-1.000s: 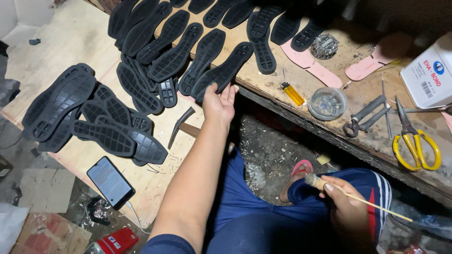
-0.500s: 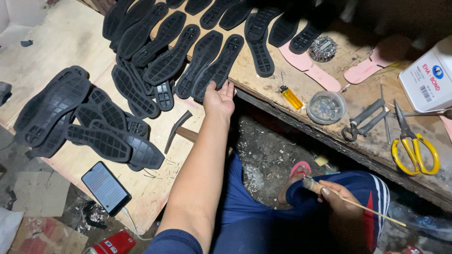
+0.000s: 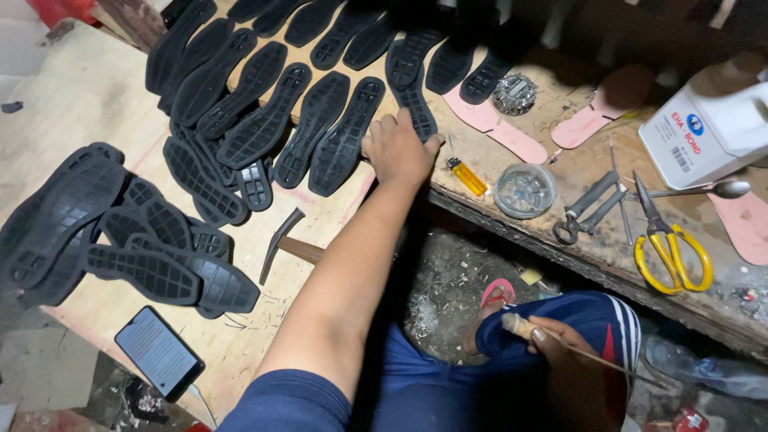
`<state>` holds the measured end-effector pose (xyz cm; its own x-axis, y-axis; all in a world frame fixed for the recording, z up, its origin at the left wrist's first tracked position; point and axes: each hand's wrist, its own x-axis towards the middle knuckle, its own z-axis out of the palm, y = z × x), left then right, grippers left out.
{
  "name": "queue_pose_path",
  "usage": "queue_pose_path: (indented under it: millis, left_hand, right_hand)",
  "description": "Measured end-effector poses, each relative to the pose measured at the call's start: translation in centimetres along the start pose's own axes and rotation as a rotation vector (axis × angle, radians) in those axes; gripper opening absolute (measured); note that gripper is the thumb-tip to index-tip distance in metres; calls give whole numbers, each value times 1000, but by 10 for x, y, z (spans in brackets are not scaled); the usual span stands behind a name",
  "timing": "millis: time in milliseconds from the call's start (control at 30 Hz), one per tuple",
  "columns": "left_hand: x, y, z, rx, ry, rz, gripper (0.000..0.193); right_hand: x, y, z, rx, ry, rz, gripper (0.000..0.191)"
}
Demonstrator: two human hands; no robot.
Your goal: The person sits at a workbench holding a rubber shoe sole in one hand and brushes glue from a small container onto the sole's surface using a long-handled brush. They coat different areas of the sole, then place the finished sole onto a growing stack of coated soles on the bench and pick up the next one.
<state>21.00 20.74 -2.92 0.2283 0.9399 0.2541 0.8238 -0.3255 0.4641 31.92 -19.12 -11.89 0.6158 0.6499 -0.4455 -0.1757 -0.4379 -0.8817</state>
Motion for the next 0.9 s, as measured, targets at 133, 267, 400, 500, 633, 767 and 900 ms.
queue_pose_path:
  millis: [133, 267, 400, 500, 633, 767, 900]
  left_hand:
    - [15, 11, -2, 57, -28, 40, 50]
    - [30, 19, -15, 3, 207, 92, 43]
    - [40, 22, -53, -47, 462, 276, 44]
    - [35, 25, -89, -85, 532, 367, 45]
    - [6, 22, -135, -384, 584, 404, 43]
    - [-43, 2, -167, -1194, 446, 349, 34]
    - [-106, -29, -165, -1716, 214, -248, 35]
  right_hand:
    - [-4, -2, -6, -147, -46, -71, 37]
    - [-7, -6, -6, -33, 12, -28, 37]
    - [-12, -20, -1, -48, 7, -77, 35]
    - [-18, -37, 6, -18, -2, -115, 33]
    - [-28, -63, 10, -60, -30, -185, 30]
    - [-22, -96, 8, -164, 56, -450, 29]
    - [15, -140, 6, -276, 165, -839, 25]
